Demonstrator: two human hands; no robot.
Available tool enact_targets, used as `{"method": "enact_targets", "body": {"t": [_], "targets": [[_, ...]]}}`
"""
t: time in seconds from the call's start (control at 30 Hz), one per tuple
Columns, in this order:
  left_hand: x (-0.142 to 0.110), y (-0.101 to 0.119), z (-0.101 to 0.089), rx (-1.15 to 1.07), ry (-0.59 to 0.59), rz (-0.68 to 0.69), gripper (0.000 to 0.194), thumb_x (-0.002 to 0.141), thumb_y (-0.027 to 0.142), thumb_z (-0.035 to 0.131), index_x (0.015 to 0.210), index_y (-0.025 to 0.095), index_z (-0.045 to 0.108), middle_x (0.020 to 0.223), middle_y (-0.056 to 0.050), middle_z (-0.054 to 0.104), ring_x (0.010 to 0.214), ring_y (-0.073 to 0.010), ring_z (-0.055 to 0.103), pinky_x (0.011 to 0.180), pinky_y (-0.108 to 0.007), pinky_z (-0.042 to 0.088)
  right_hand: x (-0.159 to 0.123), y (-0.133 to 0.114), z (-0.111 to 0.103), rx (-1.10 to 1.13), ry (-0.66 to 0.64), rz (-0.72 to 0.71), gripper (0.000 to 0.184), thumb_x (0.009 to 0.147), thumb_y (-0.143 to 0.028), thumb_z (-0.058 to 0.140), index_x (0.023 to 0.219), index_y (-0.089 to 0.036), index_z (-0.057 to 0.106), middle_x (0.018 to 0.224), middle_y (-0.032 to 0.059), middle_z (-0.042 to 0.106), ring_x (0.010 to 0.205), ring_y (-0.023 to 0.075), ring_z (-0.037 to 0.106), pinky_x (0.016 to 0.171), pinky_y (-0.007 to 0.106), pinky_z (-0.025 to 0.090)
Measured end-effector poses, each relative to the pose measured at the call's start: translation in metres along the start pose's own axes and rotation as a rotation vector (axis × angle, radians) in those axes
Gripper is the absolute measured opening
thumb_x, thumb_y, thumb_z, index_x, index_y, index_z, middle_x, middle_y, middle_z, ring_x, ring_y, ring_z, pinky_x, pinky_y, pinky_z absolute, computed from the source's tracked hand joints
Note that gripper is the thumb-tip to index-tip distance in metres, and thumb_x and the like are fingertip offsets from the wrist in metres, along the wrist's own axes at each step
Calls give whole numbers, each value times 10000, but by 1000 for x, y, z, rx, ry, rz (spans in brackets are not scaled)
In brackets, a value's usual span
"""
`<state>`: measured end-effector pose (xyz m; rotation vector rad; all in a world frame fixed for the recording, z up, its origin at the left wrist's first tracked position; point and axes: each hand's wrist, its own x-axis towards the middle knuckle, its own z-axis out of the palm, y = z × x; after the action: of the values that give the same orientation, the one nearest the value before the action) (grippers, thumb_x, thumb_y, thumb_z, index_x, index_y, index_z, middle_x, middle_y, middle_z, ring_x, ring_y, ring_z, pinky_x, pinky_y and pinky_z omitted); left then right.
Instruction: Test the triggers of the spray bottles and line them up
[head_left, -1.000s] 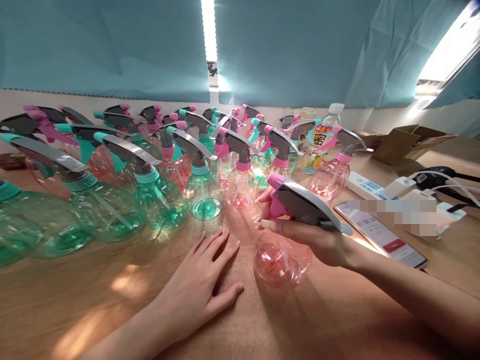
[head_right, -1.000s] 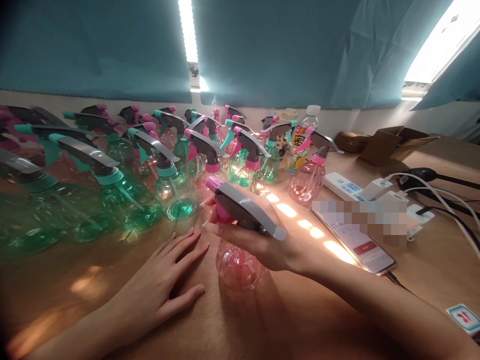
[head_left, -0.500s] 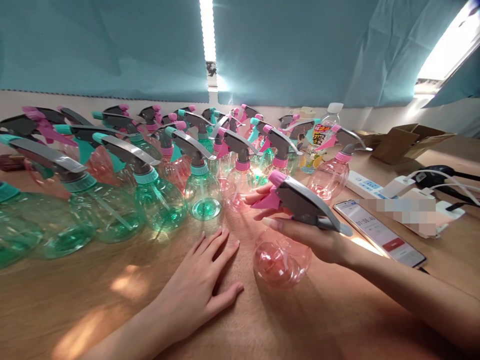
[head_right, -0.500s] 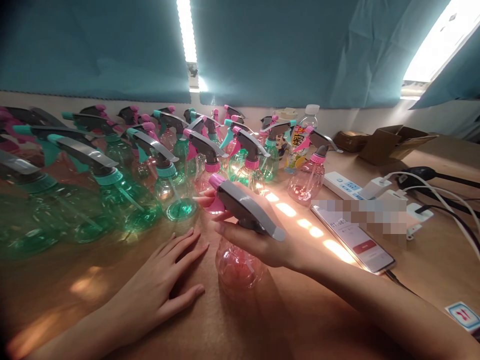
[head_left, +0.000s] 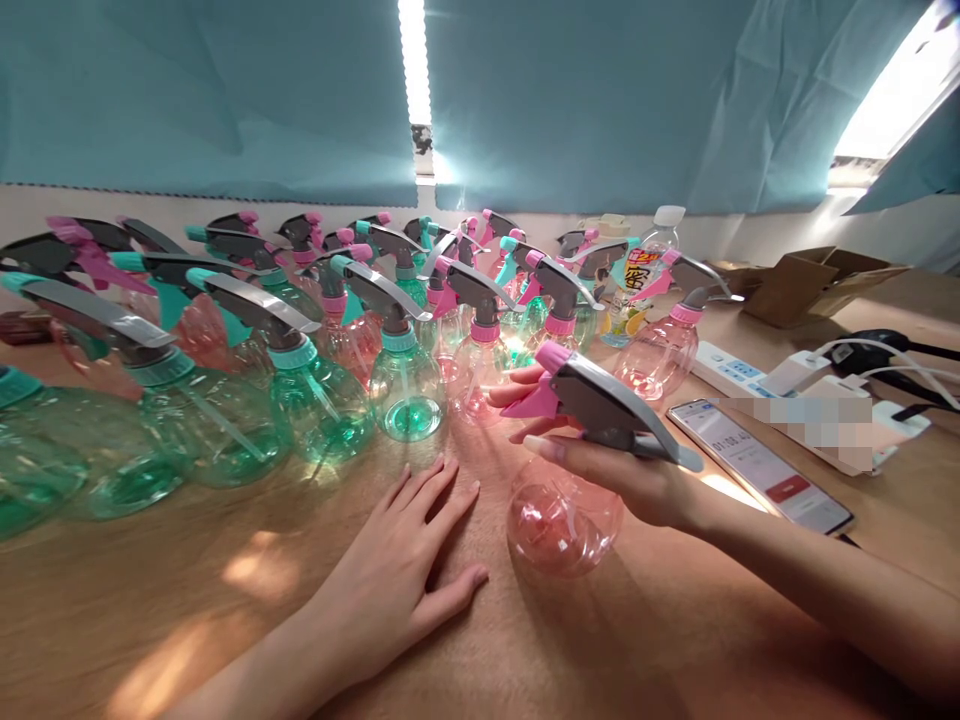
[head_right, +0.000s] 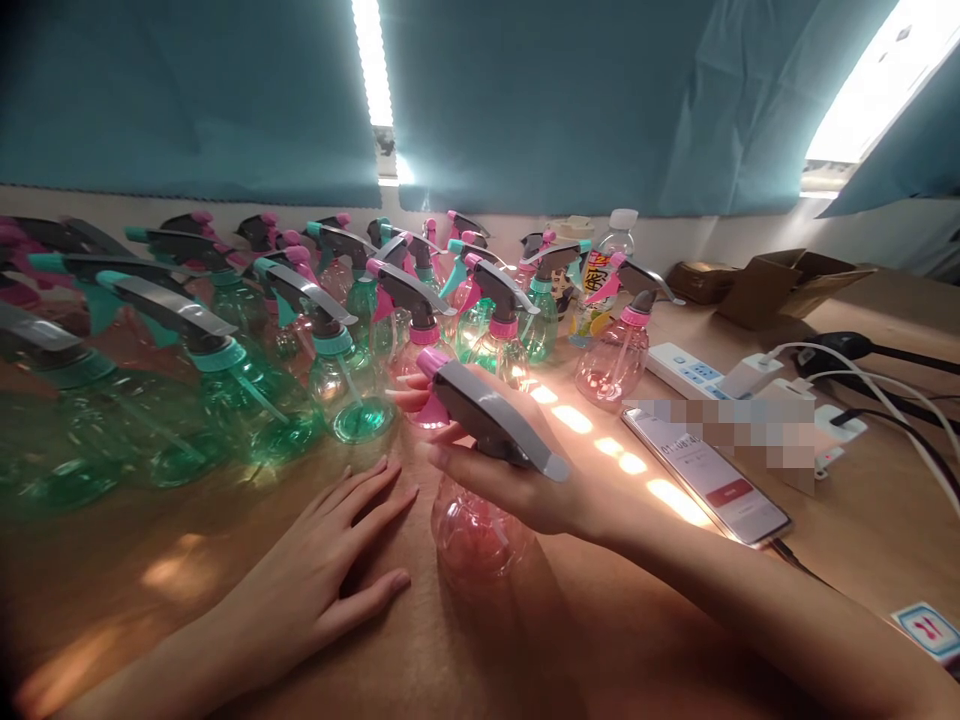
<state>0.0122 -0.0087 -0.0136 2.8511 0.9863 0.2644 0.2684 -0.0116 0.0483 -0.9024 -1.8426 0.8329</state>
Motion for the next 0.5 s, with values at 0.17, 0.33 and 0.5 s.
{"method": "enact_targets", "body": {"t": [0.17, 0.33, 0.5], "targets": [[2, 0, 0, 0, 2, 2, 623, 954, 526, 480, 1472, 189, 402, 1546, -161, 367, 1413, -368, 340, 1099, -595, 346, 1, -2, 1, 0, 22, -1, 547, 905, -333, 624, 1423, -388, 454, 1278, 12, 659, 992, 236, 707, 881, 420, 573], [1, -2, 4, -14, 24, -2, 624, 950, 535, 489, 1474, 208, 397, 1553, -142, 362, 1414, -360, 339, 1118, -582, 324, 1, -2, 2, 67, 22, 26, 586, 889, -329, 646, 1435, -370, 435, 1293, 12, 650, 1069, 235, 677, 944, 423, 553], [-1, -4, 7, -16, 48, 2, 623, 951, 543, 484, 1478, 225, 387, 1559, -130, 354, 1419, -347, 332, 1125, -573, 316, -1, -1, 3, 24, 11, 16, 573, 908, -332, 621, 1443, -372, 418, 1285, 14, 653, 1028, 221, 690, 935, 422, 559]]}}
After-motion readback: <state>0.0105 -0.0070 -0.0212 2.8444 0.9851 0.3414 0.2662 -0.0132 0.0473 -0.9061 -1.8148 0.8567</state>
